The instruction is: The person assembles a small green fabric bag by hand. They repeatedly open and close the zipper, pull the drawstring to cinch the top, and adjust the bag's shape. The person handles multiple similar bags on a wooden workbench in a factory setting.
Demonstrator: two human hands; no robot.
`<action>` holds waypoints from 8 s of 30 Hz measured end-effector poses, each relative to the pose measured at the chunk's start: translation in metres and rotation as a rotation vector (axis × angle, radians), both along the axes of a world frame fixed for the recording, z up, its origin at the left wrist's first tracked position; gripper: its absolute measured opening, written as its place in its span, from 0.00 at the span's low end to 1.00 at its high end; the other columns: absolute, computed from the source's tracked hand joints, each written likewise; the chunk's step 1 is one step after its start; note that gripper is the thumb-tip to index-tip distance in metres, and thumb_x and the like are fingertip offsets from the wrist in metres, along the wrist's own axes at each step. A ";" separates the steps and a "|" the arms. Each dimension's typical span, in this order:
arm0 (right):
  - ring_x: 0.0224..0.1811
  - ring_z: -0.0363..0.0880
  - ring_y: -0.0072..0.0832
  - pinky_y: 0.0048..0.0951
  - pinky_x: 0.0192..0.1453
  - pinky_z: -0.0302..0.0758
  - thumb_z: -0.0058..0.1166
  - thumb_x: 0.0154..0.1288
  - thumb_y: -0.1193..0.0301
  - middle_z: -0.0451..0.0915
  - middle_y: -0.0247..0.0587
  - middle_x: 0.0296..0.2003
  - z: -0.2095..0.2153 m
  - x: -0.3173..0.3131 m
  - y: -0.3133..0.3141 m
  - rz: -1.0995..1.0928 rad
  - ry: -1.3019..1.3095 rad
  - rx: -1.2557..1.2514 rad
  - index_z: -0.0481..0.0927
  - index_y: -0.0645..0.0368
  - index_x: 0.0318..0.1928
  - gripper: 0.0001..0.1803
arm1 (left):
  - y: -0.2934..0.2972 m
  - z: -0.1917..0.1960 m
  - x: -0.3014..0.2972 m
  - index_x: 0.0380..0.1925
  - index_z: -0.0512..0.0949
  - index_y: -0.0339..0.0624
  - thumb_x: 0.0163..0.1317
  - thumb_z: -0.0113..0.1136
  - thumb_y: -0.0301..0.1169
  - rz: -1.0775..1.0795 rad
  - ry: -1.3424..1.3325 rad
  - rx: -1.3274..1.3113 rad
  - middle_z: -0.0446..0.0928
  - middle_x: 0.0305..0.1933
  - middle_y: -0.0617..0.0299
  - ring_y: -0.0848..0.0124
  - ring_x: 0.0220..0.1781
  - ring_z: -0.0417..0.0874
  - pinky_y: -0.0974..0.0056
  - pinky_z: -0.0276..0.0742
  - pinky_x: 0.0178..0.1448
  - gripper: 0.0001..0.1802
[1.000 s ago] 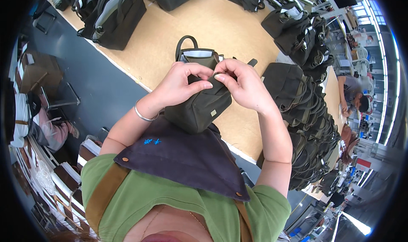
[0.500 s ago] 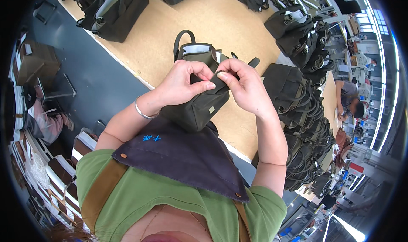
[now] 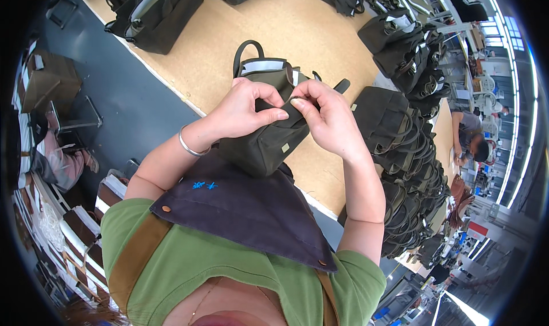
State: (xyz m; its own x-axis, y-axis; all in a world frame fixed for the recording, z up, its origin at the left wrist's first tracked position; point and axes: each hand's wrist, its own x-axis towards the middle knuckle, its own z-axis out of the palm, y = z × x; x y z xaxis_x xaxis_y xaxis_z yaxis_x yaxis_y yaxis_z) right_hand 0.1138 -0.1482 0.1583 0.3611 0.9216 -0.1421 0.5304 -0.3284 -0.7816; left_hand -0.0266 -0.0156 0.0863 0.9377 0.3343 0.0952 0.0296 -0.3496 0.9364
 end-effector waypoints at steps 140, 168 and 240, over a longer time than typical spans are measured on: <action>0.28 0.78 0.22 0.27 0.36 0.74 0.59 0.58 0.76 0.81 0.36 0.24 -0.016 0.026 -0.032 0.097 0.149 -0.107 0.84 0.61 0.34 0.04 | 0.010 0.042 0.026 0.33 0.81 0.43 0.55 0.69 0.36 -0.292 -0.020 0.807 0.74 0.42 0.66 0.66 0.49 0.73 0.54 0.50 0.63 0.11; 0.25 0.76 0.10 0.14 0.31 0.72 0.65 0.56 0.77 0.80 0.27 0.22 -0.038 0.021 -0.035 0.006 0.477 0.008 0.82 0.63 0.28 0.04 | 0.006 0.045 0.026 0.31 0.82 0.43 0.51 0.70 0.35 -0.269 -0.008 0.765 0.74 0.39 0.67 0.67 0.48 0.73 0.55 0.51 0.62 0.11; 0.22 0.81 0.32 0.29 0.29 0.76 0.67 0.53 0.70 0.82 0.43 0.22 -0.037 -0.012 -0.045 -0.223 0.010 0.217 0.84 0.62 0.30 0.08 | 0.001 0.040 0.031 0.28 0.84 0.48 0.56 0.65 0.29 -0.157 -0.071 0.559 0.76 0.24 0.68 0.69 0.33 0.74 0.59 0.55 0.55 0.01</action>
